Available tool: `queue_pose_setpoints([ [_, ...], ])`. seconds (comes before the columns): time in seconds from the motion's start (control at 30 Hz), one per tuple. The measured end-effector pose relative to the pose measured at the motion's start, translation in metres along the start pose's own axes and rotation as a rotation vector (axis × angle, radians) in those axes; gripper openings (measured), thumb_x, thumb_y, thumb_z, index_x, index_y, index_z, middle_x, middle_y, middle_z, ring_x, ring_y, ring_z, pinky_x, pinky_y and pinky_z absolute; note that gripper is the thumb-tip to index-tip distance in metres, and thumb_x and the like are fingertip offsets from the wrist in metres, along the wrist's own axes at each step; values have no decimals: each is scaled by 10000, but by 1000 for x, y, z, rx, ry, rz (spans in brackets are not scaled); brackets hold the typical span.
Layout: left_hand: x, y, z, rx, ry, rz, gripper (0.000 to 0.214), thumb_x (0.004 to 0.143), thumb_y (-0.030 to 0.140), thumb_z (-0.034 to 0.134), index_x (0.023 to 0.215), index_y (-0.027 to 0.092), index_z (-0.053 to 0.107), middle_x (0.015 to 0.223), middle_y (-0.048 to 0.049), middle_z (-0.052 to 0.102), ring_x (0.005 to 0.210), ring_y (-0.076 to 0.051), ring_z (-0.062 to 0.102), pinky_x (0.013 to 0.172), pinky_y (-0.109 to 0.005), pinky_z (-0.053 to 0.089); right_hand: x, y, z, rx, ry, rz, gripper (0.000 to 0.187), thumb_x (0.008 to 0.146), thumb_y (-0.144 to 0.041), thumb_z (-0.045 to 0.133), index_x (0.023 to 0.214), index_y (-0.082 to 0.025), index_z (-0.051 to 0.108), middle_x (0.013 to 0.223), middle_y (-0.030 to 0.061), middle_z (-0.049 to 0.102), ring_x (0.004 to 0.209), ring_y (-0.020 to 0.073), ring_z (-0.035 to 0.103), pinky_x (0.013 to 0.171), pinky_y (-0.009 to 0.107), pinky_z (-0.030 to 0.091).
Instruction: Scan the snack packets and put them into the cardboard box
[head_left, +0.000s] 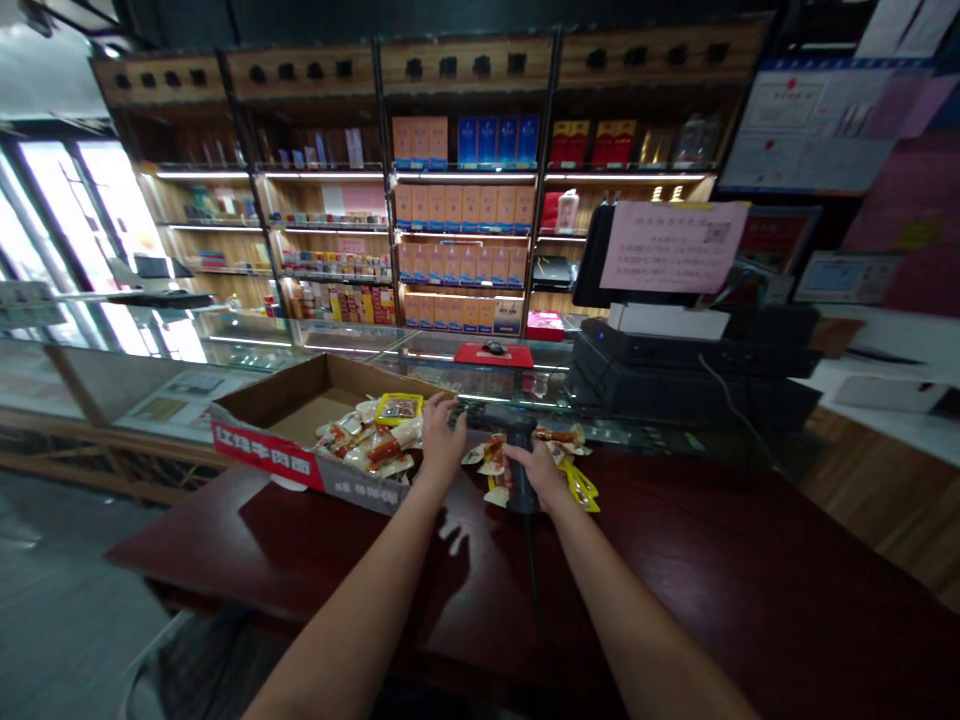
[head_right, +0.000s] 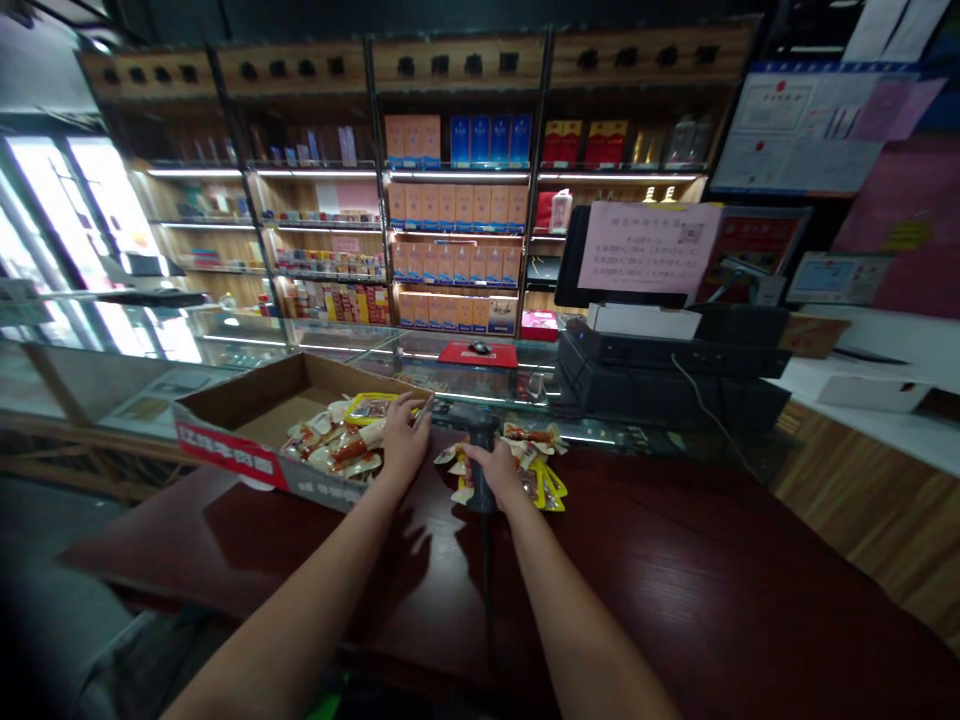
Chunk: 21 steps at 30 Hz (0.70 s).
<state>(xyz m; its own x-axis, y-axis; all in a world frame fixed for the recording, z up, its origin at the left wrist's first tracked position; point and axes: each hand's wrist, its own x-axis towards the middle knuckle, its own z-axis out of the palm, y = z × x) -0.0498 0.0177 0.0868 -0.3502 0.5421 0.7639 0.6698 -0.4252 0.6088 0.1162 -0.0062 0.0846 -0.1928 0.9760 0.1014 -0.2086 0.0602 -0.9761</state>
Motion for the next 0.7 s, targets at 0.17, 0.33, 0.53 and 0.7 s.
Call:
queue_pose_setpoints([
  [0.17, -48, 21, 62, 7, -318, -11, 110, 740, 265, 615, 747, 158, 639, 989, -118, 599, 965, -223, 570, 878, -363, 444, -8, 2, -59, 41, 172, -12, 258, 576, -330, 705, 706, -176, 543, 460, -47, 555, 334, 108, 480, 332, 238, 417],
  [0.33, -81, 39, 96, 252, -499, -97, 359, 616, 482, 706, 759, 157, 655, 1033, -175, 598, 1010, -317, 546, 876, -433, 408, -15, 11, -101, 67, 265, -47, 284, 578, -357, 704, 727, -171, 549, 464, -54, 549, 347, 103, 484, 353, 235, 426],
  [0.53, -89, 32, 96, 301, -574, -50, 183, 659, 319, 675, 791, 195, 663, 978, -133, 635, 1003, -309, 551, 844, -430, 402, -19, 25, -114, 40, 260, -3, 296, 565, -362, 721, 689, -173, 531, 467, -39, 564, 350, 115, 496, 340, 243, 427],
  [0.7, -77, 11, 89, 174, -485, -92, 200, 701, 259, 641, 886, 197, 684, 873, -78, 671, 867, -233, 592, 808, -350, 423, -21, 23, -110, -5, 199, 22, 348, 567, -355, 728, 793, -169, 540, 483, -48, 571, 354, 118, 503, 335, 242, 428],
])
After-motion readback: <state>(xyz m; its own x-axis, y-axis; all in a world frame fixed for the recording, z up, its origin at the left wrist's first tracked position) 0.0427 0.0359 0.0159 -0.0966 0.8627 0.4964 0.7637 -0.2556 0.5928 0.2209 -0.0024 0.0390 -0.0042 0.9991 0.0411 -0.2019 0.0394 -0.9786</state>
